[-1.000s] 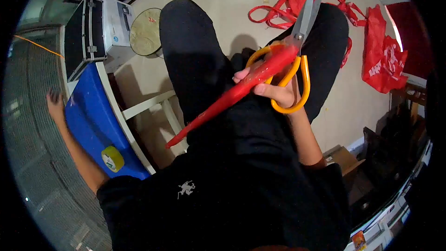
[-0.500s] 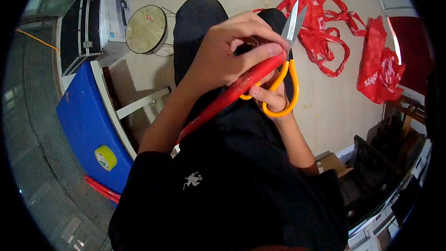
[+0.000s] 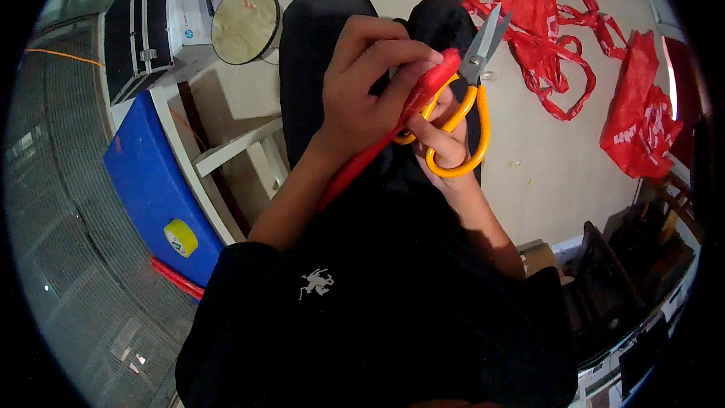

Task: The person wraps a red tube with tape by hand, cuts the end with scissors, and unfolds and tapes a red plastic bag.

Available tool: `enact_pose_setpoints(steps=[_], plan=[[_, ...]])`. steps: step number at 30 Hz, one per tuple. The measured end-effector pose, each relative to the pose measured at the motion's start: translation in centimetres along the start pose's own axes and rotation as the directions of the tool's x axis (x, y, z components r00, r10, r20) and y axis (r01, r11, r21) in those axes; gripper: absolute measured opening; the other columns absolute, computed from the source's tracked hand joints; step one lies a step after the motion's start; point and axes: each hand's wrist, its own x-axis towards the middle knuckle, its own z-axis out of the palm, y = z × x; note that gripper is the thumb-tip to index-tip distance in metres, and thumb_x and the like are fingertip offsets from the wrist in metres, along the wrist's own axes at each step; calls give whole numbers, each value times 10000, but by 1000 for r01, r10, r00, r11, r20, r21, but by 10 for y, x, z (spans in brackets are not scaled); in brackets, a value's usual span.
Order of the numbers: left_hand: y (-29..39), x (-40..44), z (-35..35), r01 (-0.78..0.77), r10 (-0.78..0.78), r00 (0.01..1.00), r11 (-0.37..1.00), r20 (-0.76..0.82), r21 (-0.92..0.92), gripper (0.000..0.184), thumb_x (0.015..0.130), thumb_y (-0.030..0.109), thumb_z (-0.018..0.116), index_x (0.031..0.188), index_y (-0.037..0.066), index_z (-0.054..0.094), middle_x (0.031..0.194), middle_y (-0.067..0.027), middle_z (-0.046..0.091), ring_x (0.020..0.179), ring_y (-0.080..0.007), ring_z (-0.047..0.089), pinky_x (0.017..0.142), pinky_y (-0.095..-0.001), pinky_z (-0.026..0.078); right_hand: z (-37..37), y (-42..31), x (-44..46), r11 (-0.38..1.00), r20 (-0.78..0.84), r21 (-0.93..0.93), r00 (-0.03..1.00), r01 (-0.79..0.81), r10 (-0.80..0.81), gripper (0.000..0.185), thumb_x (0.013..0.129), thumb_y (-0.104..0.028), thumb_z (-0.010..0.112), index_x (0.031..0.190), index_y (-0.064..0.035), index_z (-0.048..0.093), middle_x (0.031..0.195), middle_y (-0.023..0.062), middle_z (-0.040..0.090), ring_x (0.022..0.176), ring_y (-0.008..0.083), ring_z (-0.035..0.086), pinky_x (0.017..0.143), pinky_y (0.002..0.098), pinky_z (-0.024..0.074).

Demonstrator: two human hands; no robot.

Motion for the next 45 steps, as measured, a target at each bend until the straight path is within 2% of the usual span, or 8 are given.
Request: enact_pose_setpoints(steps=[6,7,14,20,23,31,36,45], plan=[[8,-4,-9,2,-8,997,998,81,66,189,746,-62,692,901,45,680,903,-87,564,862,-215,573,739,-283,477,-1,-4,10,994,-222,27,970,108,-100,286,809,36,624,1028,-107,508,938,19,576,868,133,560,799,284,428],[9,-8,-11,0,-5,997,998,83,59,189,746,-62,692,901,45,680,903,-87,564,862,-215,573,739,-283,477,-10,-9,16,993,-84,22,990,117,-115,334,912,-133,606,1219,-77,488,1175,86,593,1109,181,562,959,340,445],[5,-12,-6,277,-247,961,871,126,-407,282,861,-54,592,1137,-2,558,1107,-100,537,983,-167,570,847,-281,460,-30,-38,11,969,12,-196,989,147,-148,414,925,-181,610,1271,-25,444,1150,198,617,1055,299,626,999,428,458],[-6,26,8,263,-164,941,904,296,-337,369,871,-16,579,1236,-35,535,1180,-124,557,1020,-172,580,862,-287,465,-22,-36,17,963,-25,-230,989,139,-149,512,847,-144,686,1295,-47,457,1120,100,617,1041,207,601,952,338,445],[-10,42,17,242,-131,947,894,294,-378,313,848,97,652,1160,68,640,1073,-83,610,918,-154,593,740,-245,463,-15,-41,23,929,-3,-342,989,138,-147,332,784,-72,728,1028,-94,504,877,-10,560,752,98,526,689,248,422],[-15,46,12,259,-217,936,957,277,-126,138,889,46,650,1017,-1,666,972,-61,672,863,-115,629,770,-236,499,-16,-36,25,894,22,-433,992,118,-120,320,788,-74,703,1049,-85,519,863,-12,556,751,87,518,681,235,403],[-24,45,-1,481,-457,877,835,150,-267,141,905,37,641,1036,-14,652,968,-74,685,861,-138,655,812,-266,528,-28,-34,23,955,-7,-291,998,50,-55,457,836,-107,679,1238,-38,473,1041,140,629,1036,305,644,930,475,515],[-14,42,1,518,-503,853,786,139,-338,160,932,2,585,1076,-40,640,1007,-116,698,893,-168,688,832,-280,551,-34,-36,31,980,106,-190,991,-62,83,513,843,-165,700,1273,-39,450,1110,211,632,1023,340,643,927,476,513]])
